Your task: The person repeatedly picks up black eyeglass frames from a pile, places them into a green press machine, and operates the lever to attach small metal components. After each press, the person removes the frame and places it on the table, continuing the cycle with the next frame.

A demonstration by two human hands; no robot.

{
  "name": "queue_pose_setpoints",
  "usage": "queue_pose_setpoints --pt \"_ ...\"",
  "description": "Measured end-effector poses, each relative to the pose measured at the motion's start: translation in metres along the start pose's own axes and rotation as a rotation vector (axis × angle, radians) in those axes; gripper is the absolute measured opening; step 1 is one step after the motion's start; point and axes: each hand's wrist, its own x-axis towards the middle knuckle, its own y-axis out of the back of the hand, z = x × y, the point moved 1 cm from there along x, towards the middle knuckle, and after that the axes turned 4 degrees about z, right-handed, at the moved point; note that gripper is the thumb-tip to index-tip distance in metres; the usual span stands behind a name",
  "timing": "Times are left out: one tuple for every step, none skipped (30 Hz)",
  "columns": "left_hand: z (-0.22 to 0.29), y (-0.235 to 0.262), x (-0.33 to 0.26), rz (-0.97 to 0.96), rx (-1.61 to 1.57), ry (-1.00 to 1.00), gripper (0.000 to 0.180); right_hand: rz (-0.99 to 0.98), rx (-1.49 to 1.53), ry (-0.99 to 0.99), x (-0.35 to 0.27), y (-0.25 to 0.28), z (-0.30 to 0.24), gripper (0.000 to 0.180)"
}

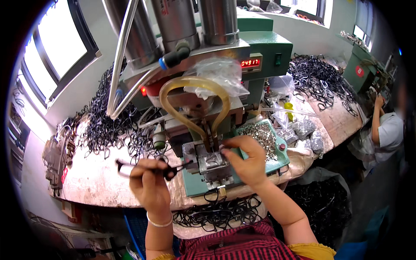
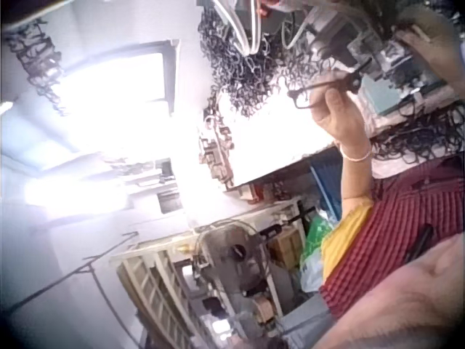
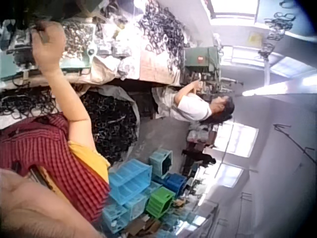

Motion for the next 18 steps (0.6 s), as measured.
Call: queue_pose_setpoints --pt "0.011 -0.006 0.002 -0.079 0.019 -0.055 0.018 0.001 0.063 -0.08 -0.006 -0.01 0.003 0.027" --pt "0.016 -0.014 0.011 -0.13 0.175 -0.158 0.019 0.011 0.171 -0.136 -0.004 -0.016 0.002 0.033" --pt "0.013 -0.018 0.02 -0.098 0.354 -0.198 0.019 0.015 0.274 -0.205 -0.006 -0.019 -0.003 0.04" --pt "0.007 -0.018 0.028 -0.036 0.36 -0.133 0.017 0.015 0.385 -0.262 -0.006 -0.021 -0.005 0.046" --pt "0.0 -0.017 0.031 0.026 0.366 -0.069 0.015 0.005 0.413 -0.284 -0.008 -0.022 -0.005 0.05" --pt "0.0 -0.012 0.031 -0.021 0.425 -0.148 0.015 -0.004 0.444 -0.304 -0.01 -0.024 -0.005 0.054" --pt "0.003 -0.017 0.03 -0.022 0.406 -0.15 0.015 -0.013 0.476 -0.325 -0.012 -0.025 -0.006 0.058" --pt "0.005 -0.017 0.032 -0.025 0.421 -0.158 0.015 -0.004 0.471 -0.308 -0.011 -0.028 -0.007 0.058" --pt "0.005 -0.017 0.031 -0.016 0.429 -0.155 0.016 -0.001 0.452 -0.299 -0.011 -0.028 -0.007 0.058" --pt "0.005 -0.016 0.031 -0.009 0.426 -0.12 0.016 0.001 0.433 -0.29 -0.01 -0.028 -0.008 0.058" --pt "0.006 -0.016 0.031 -0.002 0.423 -0.086 0.016 -0.008 0.456 -0.329 -0.008 -0.025 -0.01 0.058" --pt "0.006 -0.018 0.032 -0.024 0.372 -0.073 0.015 -0.017 0.476 -0.377 -0.007 -0.02 -0.014 0.058" --pt "0.008 -0.02 0.032 -0.052 0.371 -0.067 0.01 -0.028 0.503 -0.43 -0.009 -0.018 -0.018 0.059" --pt "0.012 -0.019 0.025 -0.033 0.314 -0.042 0.008 -0.046 0.504 -0.461 -0.012 -0.013 -0.03 0.055" --pt "0.014 -0.019 0.017 -0.018 0.255 -0.026 0.007 -0.071 0.249 -0.294 -0.013 -0.009 -0.034 0.052" --pt "0.014 -0.018 0.007 -0.047 0.215 -0.082 0.007 -0.096 -0.005 -0.123 -0.016 -0.003 -0.037 0.048" --pt "0.013 -0.015 -0.006 -0.084 0.295 -0.104 0.006 -0.122 -0.257 0.051 -0.019 0.001 -0.036 0.044" --pt "0.009 -0.01 -0.016 -0.121 0.378 -0.128 0.006 -0.149 -0.396 0.198 -0.016 0.004 -0.025 0.03"
